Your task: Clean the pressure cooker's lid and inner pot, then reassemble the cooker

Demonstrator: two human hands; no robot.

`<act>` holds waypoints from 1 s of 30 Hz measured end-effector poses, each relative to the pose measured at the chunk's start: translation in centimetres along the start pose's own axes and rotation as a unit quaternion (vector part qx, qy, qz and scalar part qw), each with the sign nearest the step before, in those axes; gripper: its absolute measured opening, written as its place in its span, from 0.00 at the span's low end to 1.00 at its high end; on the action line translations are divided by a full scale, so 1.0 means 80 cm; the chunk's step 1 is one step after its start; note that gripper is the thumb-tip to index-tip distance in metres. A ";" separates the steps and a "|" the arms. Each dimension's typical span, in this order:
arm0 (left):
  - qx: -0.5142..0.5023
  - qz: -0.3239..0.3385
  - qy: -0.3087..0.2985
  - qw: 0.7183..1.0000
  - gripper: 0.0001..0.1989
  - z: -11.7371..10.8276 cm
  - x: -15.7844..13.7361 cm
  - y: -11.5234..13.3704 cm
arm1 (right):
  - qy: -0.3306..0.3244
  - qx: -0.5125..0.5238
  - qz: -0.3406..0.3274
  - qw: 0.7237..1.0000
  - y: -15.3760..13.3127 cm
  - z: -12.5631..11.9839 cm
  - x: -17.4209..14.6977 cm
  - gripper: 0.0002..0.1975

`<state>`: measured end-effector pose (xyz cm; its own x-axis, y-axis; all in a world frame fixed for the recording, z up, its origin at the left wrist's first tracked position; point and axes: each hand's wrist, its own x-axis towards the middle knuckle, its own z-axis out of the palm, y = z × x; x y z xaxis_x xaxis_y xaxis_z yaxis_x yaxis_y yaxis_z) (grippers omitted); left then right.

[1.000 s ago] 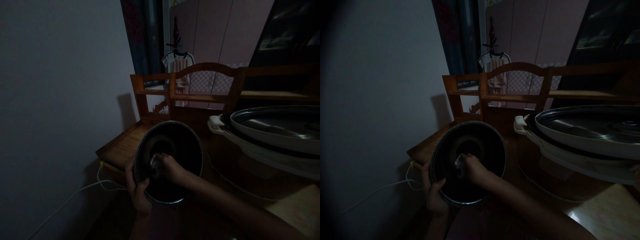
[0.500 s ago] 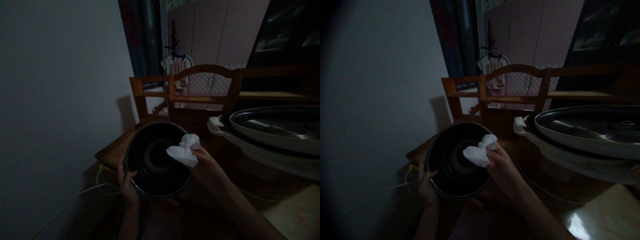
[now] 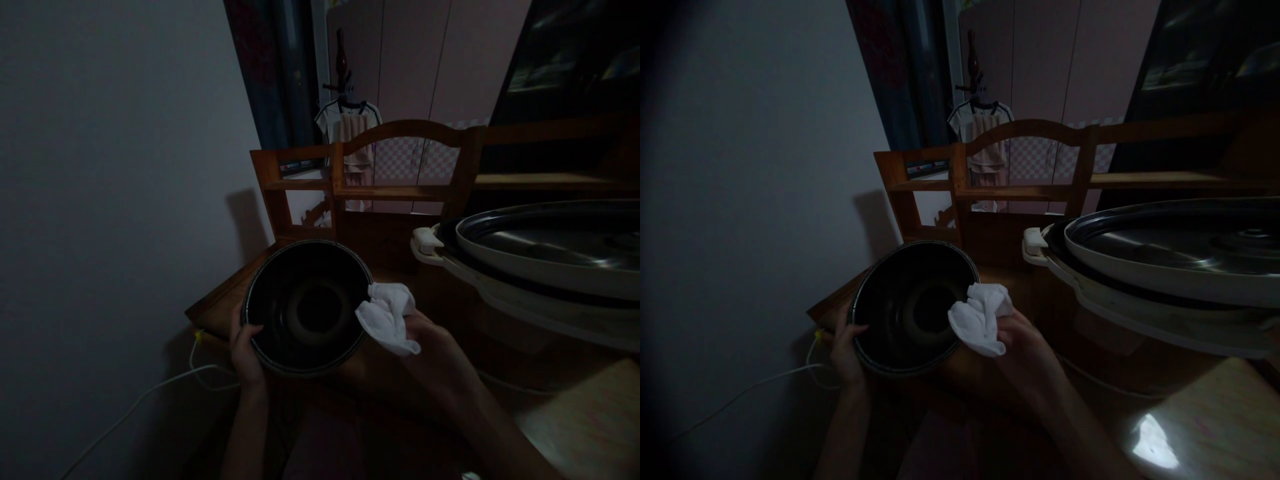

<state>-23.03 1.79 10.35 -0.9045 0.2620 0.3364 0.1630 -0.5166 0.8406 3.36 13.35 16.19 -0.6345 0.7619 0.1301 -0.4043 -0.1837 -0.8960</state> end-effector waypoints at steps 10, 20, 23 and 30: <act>0.031 -0.033 0.006 0.999 0.19 0.008 0.022 -0.007 | 0.059 0.074 0.054 0.994 0.004 -0.006 -0.014 0.15; 0.067 -0.047 -0.017 0.997 0.18 0.012 0.048 -0.031 | 0.073 0.064 0.079 0.992 0.006 -0.003 -0.029 0.22; 0.082 -0.046 -0.014 0.995 0.16 0.014 0.052 -0.033 | 0.063 0.099 0.069 0.991 0.012 -0.003 -0.030 0.20; 0.118 -0.027 0.014 0.993 0.24 0.020 0.029 -0.019 | 0.042 0.133 0.077 0.987 0.014 -0.005 -0.034 0.15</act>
<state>-24.78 4.49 10.53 -0.9248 0.2588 0.2790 0.1988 -0.2969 0.9340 4.87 11.33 14.68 -0.6488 0.7597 -0.0442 -0.4742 -0.4491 -0.7573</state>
